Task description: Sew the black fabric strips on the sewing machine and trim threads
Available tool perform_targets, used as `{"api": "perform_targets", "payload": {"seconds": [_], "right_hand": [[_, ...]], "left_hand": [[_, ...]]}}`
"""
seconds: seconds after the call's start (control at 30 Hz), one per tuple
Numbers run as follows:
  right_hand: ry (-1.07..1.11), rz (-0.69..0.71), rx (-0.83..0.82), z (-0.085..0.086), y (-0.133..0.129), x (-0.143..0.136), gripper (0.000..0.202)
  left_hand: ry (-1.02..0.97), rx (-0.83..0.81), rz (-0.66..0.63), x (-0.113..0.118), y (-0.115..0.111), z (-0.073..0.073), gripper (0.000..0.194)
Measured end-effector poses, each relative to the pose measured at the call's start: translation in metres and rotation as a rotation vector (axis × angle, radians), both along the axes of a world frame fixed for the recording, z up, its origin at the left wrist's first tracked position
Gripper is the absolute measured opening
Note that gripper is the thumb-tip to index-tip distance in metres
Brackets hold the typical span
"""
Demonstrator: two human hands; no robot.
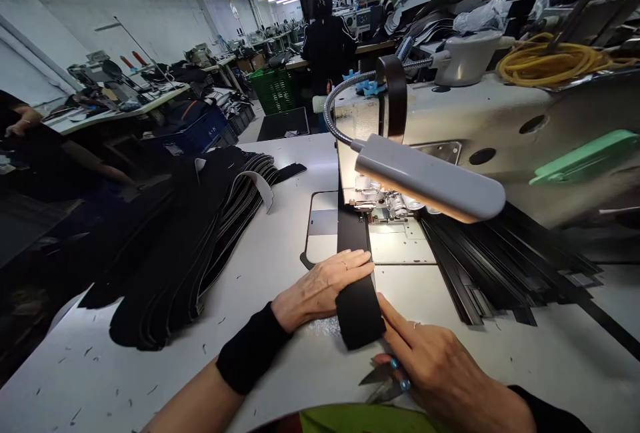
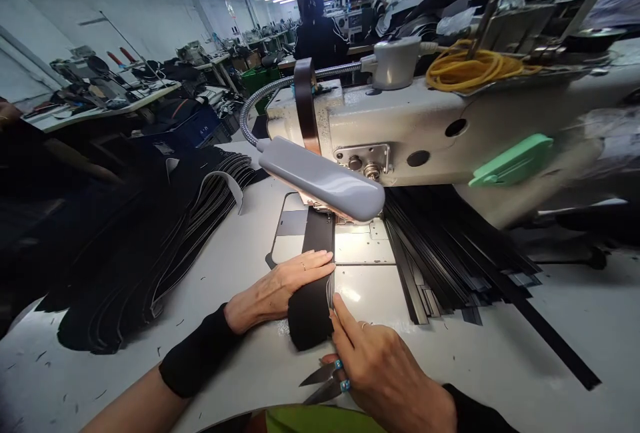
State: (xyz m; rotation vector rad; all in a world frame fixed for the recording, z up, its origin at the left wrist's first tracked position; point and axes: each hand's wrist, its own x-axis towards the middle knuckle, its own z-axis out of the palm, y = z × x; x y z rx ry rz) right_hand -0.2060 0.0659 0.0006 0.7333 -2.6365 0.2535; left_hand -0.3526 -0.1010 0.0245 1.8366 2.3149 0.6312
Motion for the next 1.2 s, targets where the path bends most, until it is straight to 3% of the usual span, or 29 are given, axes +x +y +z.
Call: {"api": "perform_targets", "payload": {"seconds": [0.23, 0.43, 0.6, 0.9, 1.07, 1.2], "right_hand": [[0.023, -0.01, -0.022, 0.001, -0.001, -0.002, 0.031], [-0.009, -0.032, -0.048, 0.005, -0.001, -0.005, 0.035], [-0.016, -0.045, -0.043, 0.006, -0.001, -0.005, 0.034], [0.018, -0.052, -0.038, 0.005, -0.002, -0.005, 0.032], [0.03, -0.046, -0.078, 0.005, -0.002, -0.003, 0.029], [0.057, -0.045, -0.075, 0.003, -0.001, -0.002, 0.028]], "left_hand": [[0.025, -0.063, 0.016, 0.003, 0.003, 0.007, 0.04], [0.009, -0.1, 0.032, 0.004, -0.003, 0.007, 0.056], [-0.01, 0.007, -0.044, 0.005, -0.006, 0.006, 0.035], [0.094, 0.065, -0.051, 0.006, -0.001, 0.0, 0.032], [0.096, 0.094, -0.011, -0.004, 0.004, 0.0, 0.036], [0.084, 0.062, 0.013, -0.018, 0.008, -0.003, 0.05]]}}
